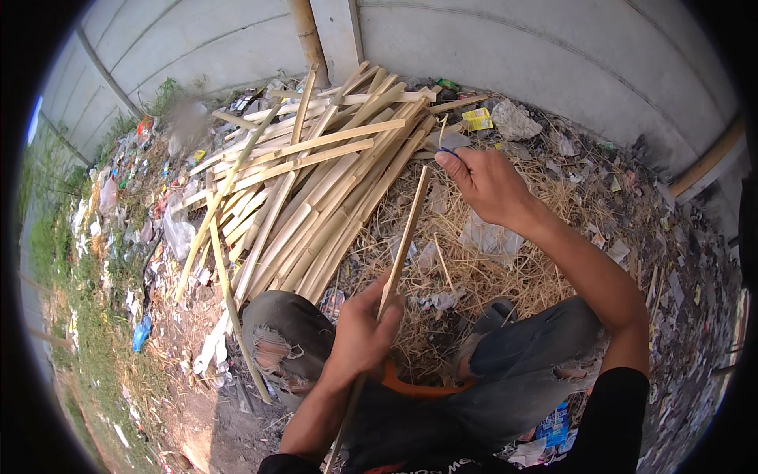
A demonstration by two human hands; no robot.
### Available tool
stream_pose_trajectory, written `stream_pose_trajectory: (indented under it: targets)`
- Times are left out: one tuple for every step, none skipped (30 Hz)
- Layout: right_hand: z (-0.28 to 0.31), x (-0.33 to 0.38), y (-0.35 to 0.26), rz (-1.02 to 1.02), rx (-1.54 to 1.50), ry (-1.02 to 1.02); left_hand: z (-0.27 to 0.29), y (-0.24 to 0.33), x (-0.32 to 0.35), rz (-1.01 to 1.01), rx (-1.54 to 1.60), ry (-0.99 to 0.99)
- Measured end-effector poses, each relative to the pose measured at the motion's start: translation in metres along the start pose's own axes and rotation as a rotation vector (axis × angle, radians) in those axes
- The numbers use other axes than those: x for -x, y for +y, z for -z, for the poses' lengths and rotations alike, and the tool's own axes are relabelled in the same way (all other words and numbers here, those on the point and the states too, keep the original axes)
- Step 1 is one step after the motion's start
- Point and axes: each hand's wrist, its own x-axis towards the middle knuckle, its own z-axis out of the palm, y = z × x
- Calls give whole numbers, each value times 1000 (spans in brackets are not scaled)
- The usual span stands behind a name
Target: The person sits on the ground and uses a blue utility knife to split long bamboo poles into thin strips. They hold the bamboo vertically and slice downwards, separating the material into smaller pieces which are then placed on a pile.
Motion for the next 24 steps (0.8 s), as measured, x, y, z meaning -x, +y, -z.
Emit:
stream_pose_trajectory:
  targets:
    - [1,5,0,-32,-16,-18,0,2,2,17,40,-49]
    - [1,15,-4,-64,-32,-36,0,5,2,35,80,-98]
    - [-1,25,-5,-110,-51,-64,-3,6,3,22,121,-80]
    - [3,25,-2,-112,-63,11,-3,10,2,62,174,-61]
    - [8,20,2,-113,-74,85,-1,16,0,105,226,-39]
    - [13,15,3,-105,-87,165,1,19,-2,139,273,-11]
    - [20,14,-1,-70,-144,212,1,19,-1,184,361,6]
    - [20,15,-1,-74,-155,168,1,17,-1,149,359,4]
    - [21,20,-2,-78,-166,123,0,14,-1,113,356,3]
    - [20,24,-3,-81,-177,77,0,12,-1,77,353,3]
    - [18,28,-9,-57,-172,13,-2,11,-1,83,355,34]
    - [15,30,-18,-33,-167,-51,-4,12,-1,90,356,65]
    - [11,33,-26,-9,-163,-113,-6,12,-1,96,355,95]
    - [5,37,-34,39,-140,-169,-6,12,-1,93,346,99]
    - [-2,41,-42,86,-118,-222,-4,11,-2,90,333,103]
    - [-8,46,-50,129,-93,-272,-3,10,-3,84,322,100]
    - [-16,53,-56,171,-71,-307,-3,8,-4,91,322,87]
    - [-26,59,-61,215,-50,-340,-2,6,-4,97,319,77]
    - [-31,62,-62,258,-28,-373,-1,5,-4,103,317,65]
    - [-31,59,-59,254,-7,-311,-1,6,-4,95,336,70]
    - [-32,52,-53,254,6,-246,0,7,-4,89,348,82]
    - [-29,44,-45,246,20,-182,0,7,-4,86,362,86]
    - [-18,32,-34,129,40,-158,0,4,-3,89,336,81]
    - [-16,33,-34,147,19,-170,-3,0,-3,83,324,82]
